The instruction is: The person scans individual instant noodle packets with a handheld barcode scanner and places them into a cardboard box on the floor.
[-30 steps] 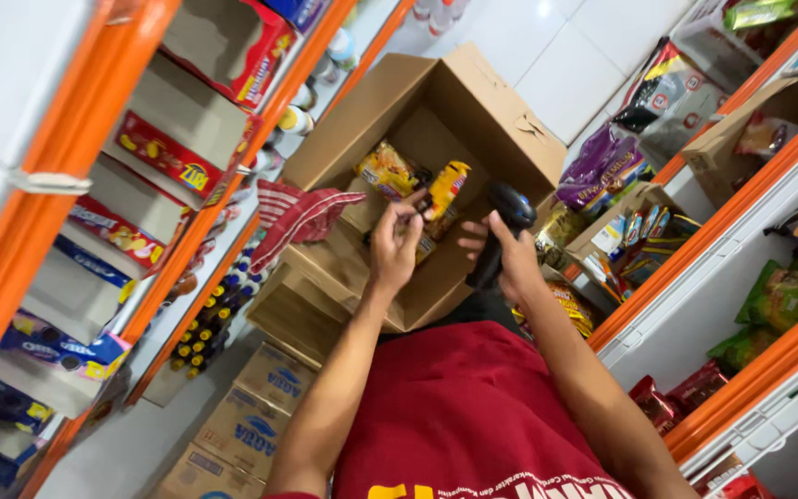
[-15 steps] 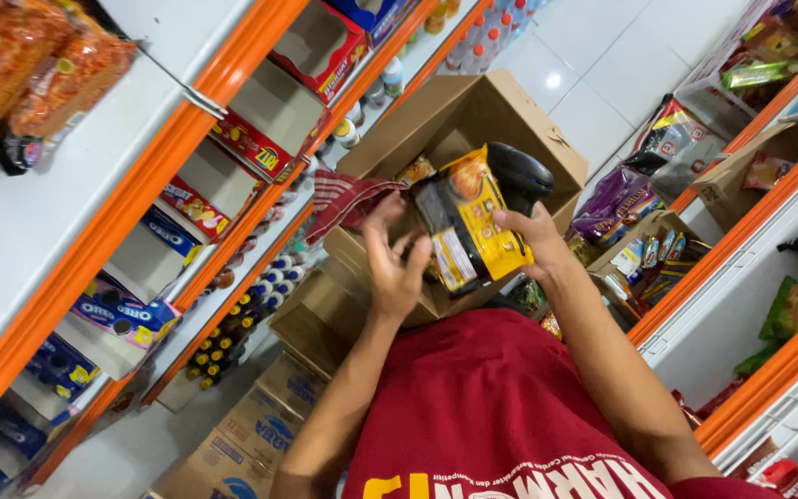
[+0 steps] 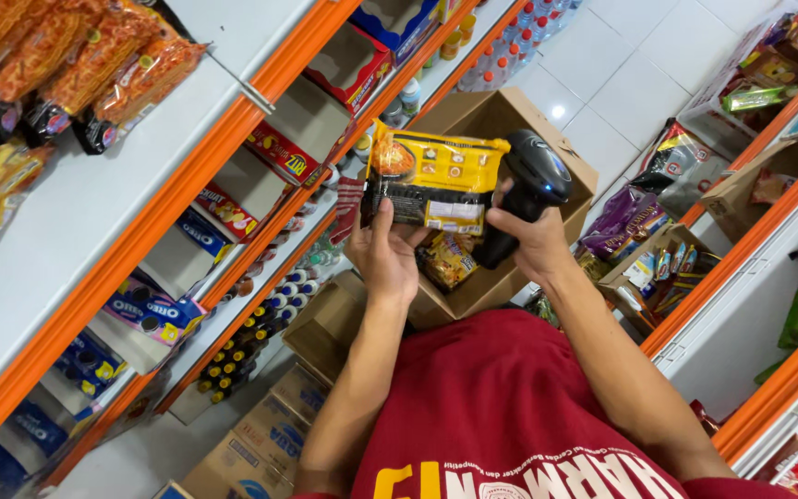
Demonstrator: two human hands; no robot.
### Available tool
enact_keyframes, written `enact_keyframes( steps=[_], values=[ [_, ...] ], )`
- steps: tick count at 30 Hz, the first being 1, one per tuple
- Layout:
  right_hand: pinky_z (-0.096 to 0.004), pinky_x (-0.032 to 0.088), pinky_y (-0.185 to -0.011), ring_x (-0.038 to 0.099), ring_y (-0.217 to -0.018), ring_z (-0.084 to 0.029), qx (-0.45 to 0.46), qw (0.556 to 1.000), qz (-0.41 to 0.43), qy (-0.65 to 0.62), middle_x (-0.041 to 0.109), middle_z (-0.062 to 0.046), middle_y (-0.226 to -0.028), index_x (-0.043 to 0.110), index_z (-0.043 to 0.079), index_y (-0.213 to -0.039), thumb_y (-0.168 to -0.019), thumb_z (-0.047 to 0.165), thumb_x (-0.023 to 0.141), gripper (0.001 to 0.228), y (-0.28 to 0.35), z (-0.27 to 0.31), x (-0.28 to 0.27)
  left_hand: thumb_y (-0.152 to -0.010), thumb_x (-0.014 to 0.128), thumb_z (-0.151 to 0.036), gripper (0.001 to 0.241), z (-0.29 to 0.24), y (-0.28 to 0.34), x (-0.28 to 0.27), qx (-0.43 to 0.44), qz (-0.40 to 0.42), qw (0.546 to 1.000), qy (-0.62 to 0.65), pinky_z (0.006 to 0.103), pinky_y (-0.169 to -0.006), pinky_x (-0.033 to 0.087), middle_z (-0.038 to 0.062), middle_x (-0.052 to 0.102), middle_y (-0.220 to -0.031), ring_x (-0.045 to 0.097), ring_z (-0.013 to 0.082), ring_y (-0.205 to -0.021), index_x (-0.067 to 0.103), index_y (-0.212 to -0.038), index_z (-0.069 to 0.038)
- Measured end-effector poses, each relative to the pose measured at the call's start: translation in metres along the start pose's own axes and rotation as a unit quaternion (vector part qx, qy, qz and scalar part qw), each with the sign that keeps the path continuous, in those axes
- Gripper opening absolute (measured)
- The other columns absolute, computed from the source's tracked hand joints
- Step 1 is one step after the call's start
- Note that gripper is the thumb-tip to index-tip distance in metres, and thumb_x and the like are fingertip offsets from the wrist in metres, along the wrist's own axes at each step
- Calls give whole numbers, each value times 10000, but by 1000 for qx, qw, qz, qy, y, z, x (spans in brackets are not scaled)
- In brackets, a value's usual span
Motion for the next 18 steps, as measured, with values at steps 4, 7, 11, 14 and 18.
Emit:
enact_keyframes(
  steps=[4, 7, 11, 14, 18],
  values=[
    [-318, 537, -873, 622, -954, -148, -18, 999, -44, 14, 603, -18, -1012, 604, 73, -1169, -811, -98, 832, 457, 1, 14, 10, -975, 688, -156, 389, -18, 5, 13, 3, 5, 1000, 12, 415, -772, 674, 118, 702, -1125, 751, 238, -918, 534, -1327, -94],
    [-303, 540, -899, 626, -974, -144, -57, 997, -20, -39, 608, -21, -1026, 577, 75, -1188, -838, -116, 806, 460, 0, 36, 29, -981, 682, -182, 432, -19, 10, 21, -11, 14, 999, 37, 408, -819, 659, 134, 707, -1158, 736, 239, -1003, 535, -1362, -40],
    [-337, 567, -940, 645, -1027, -162, -76, 995, 10, -69, 595, -23, -1076, 551, 89, -1200, -811, -109, 795, 500, -1, 59, 50, -1049, 682, -180, 410, -9, 10, 31, -87, 58, 993, 56, 406, -956, 640, 144, 697, -1253, 697, 234, -1153, 534, -1331, 78],
    [-342, 563, -977, 638, -1080, -162, -84, 994, 30, -70, 580, -26, -1130, 551, 89, -1218, -814, -92, 807, 511, 0, 68, 61, -1000, 674, -164, 371, -6, 12, 45, -136, 106, 984, 52, 388, -968, 633, 120, 698, -1238, 692, 223, -1140, 564, -1296, 29],
    [-335, 539, -994, 618, -1105, -137, -94, 994, 27, -43, 559, -15, -1166, 560, 86, -1244, -813, -75, 838, 538, 1, 77, 66, -1009, 673, -124, 327, -12, 16, 53, -122, 122, 985, 23, 343, -948, 620, 112, 686, -1226, 698, 196, -1087, 599, -1306, -12]
  ],
)
Point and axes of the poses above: each hand's wrist, its own y-axis away from the middle knuckle, its own x-axis out of the palm, z = x × y, the point moved 8 cm from there along -y, towards the middle knuckle
